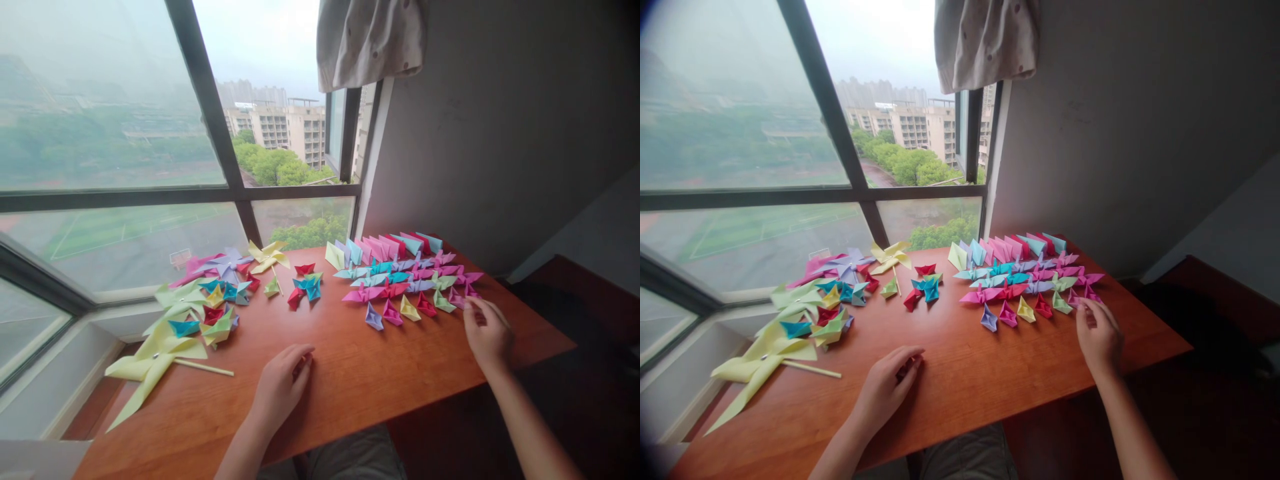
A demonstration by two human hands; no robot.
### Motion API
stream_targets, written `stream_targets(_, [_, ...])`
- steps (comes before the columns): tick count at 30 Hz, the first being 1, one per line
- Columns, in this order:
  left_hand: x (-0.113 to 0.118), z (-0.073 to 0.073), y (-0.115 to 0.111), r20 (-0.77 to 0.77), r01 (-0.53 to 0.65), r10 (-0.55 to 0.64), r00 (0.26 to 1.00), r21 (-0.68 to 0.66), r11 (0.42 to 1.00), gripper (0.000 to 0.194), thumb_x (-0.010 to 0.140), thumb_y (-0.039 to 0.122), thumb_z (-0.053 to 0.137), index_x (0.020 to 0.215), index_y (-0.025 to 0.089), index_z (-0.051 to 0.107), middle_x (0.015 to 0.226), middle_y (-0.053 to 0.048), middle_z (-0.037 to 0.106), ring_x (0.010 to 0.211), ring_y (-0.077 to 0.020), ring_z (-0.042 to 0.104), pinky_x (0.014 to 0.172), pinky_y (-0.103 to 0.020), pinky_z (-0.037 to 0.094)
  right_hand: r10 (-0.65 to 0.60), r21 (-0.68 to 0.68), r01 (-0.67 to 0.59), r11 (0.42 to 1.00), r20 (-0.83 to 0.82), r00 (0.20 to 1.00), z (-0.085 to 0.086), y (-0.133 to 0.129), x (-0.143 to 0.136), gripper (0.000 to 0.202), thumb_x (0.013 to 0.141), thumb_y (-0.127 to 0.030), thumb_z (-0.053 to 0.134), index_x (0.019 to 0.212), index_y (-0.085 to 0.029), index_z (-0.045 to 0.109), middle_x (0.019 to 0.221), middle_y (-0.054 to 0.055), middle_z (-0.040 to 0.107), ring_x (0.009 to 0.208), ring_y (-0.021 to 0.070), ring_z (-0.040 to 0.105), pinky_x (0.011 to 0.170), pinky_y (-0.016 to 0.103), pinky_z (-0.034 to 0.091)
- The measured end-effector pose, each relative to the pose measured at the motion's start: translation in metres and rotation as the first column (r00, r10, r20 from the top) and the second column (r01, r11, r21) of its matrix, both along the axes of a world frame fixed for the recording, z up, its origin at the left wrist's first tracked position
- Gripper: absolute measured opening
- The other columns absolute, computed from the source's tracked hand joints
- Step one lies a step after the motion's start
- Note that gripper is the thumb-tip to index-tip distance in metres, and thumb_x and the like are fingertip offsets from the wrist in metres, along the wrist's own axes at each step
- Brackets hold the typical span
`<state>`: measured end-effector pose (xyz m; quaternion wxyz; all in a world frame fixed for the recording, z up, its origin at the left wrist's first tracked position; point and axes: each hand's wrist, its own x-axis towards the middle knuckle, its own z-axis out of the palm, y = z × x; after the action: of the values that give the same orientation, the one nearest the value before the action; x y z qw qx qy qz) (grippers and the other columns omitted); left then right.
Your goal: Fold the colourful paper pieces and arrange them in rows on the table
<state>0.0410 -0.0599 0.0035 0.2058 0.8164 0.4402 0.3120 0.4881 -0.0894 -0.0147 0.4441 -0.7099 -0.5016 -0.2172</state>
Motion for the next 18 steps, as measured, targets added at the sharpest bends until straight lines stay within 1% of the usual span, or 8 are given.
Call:
stream_targets(2, [0.0, 0.0, 0.0, 0.002, -0.005, 0.005, 1.0, -0.004, 1.0, 0.021, 0.091, 0.021, 0.05, 0.1, 0.022, 0.068, 0.093, -0.006, 0.074, 0.078, -0.0178, 0.069, 0.071, -0.027, 0.055, 0.123, 0.03, -0.122, 0.992, -0.017, 0.992, 0.01, 0.001, -0.039, 0.023, 0.091, -0.032, 0.053, 0.099, -0.018, 0.07, 0.097, 0.011, 0.071, 0.085, 0.023, 0.066, 0.078, 0.035, 0.052])
stream_targets(4, [0.0, 0.0, -0.001, 0.005, -0.009, 0.009, 1.0, -0.008, 1.0, 0.02, 0.091, 0.02, 0.05, 0.1, 0.023, 0.068, 0.094, -0.005, 0.074, 0.079, -0.0179, 0.069, 0.072, -0.027, 0.055, 0.289, 0.024, -0.288, 0.957, -0.064, 0.955, 0.017, 0.001, -0.079, 0.019, 0.091, -0.028, 0.054, 0.098, -0.02, 0.07, 0.098, 0.01, 0.071, 0.092, 0.0235, 0.066, 0.085, 0.037, 0.052])
stream_targets(7, [0.0, 0.0, -0.001, 0.009, -0.009, 0.009, 1.0, -0.024, 1.0, 0.02, 0.09, 0.019, 0.051, 0.101, 0.022, 0.068, 0.095, -0.005, 0.074, 0.08, -0.018, 0.069, 0.074, -0.027, 0.054, 0.475, 0.029, -0.477, 0.878, -0.157, 0.866, 0.023, 0.001, -0.137, 0.017, 0.091, -0.021, 0.053, 0.1, -0.022, 0.068, 0.098, 0.008, 0.07, 0.094, 0.0222, 0.065, 0.084, 0.036, 0.053])
stream_targets(10, [0.0, 0.001, 0.0, 0.021, -0.005, 0.006, 1.0, -0.046, 0.999, 0.02, 0.09, 0.019, 0.051, 0.101, 0.022, 0.068, 0.094, -0.005, 0.073, 0.077, -0.0171, 0.068, 0.071, -0.027, 0.054, 0.616, 0.002, -0.638, 0.77, -0.265, 0.742, 0.021, 0.004, -0.186, 0.02, 0.092, -0.017, 0.05, 0.103, -0.023, 0.066, 0.097, 0.007, 0.07, 0.088, 0.0199, 0.066, 0.075, 0.031, 0.054])
stream_targets(12, [0.001, 0.002, 0.0, 0.039, 0.0, 0.002, 0.999, -0.058, 0.998, 0.019, 0.09, 0.019, 0.051, 0.1, 0.021, 0.068, 0.092, -0.005, 0.073, 0.074, -0.0163, 0.067, 0.068, -0.026, 0.053, 0.677, -0.027, -0.721, 0.692, -0.322, 0.662, 0.018, 0.007, -0.214, 0.022, 0.092, -0.016, 0.048, 0.104, -0.022, 0.066, 0.094, 0.006, 0.069, 0.081, 0.0182, 0.065, 0.068, 0.029, 0.054])
stream_targets(14, [0.0, 0.002, 0.001, 0.067, 0.013, -0.008, 0.998, -0.074, 0.997, 0.019, 0.09, 0.019, 0.052, 0.099, 0.021, 0.068, 0.091, -0.004, 0.072, 0.071, -0.0156, 0.066, 0.066, -0.025, 0.053, 0.705, -0.072, -0.77, 0.634, -0.354, 0.614, 0.015, 0.011, -0.234, 0.023, 0.092, -0.015, 0.047, 0.105, -0.021, 0.066, 0.091, 0.006, 0.069, 0.075, 0.0169, 0.064, 0.067, 0.028, 0.053])
stream_targets(16, [-0.001, 0.003, 0.003, 0.09, 0.023, -0.014, 0.996, -0.092, 0.995, 0.02, 0.089, 0.019, 0.051, 0.101, 0.021, 0.068, 0.092, -0.005, 0.072, 0.07, -0.0149, 0.065, 0.066, -0.025, 0.053, 0.715, -0.112, -0.792, 0.6, -0.368, 0.594, 0.013, 0.013, -0.248, 0.024, 0.091, -0.014, 0.047, 0.105, -0.021, 0.066, 0.09, 0.005, 0.068, 0.074, 0.0164, 0.064, 0.069, 0.028, 0.053])
stream_targets(18, [-0.003, 0.004, 0.007, 0.097, 0.012, -0.002, 0.995, -0.099, 0.995, 0.023, 0.089, 0.019, 0.051, 0.104, 0.02, 0.067, 0.095, -0.005, 0.071, 0.069, -0.0147, 0.065, 0.066, -0.026, 0.053, 0.72, -0.132, -0.8, 0.585, -0.37, 0.587, 0.011, 0.014, -0.256, 0.026, 0.09, -0.012, 0.047, 0.105, -0.021, 0.066, 0.091, 0.005, 0.068, 0.076, 0.0166, 0.064, 0.072, 0.028, 0.053])
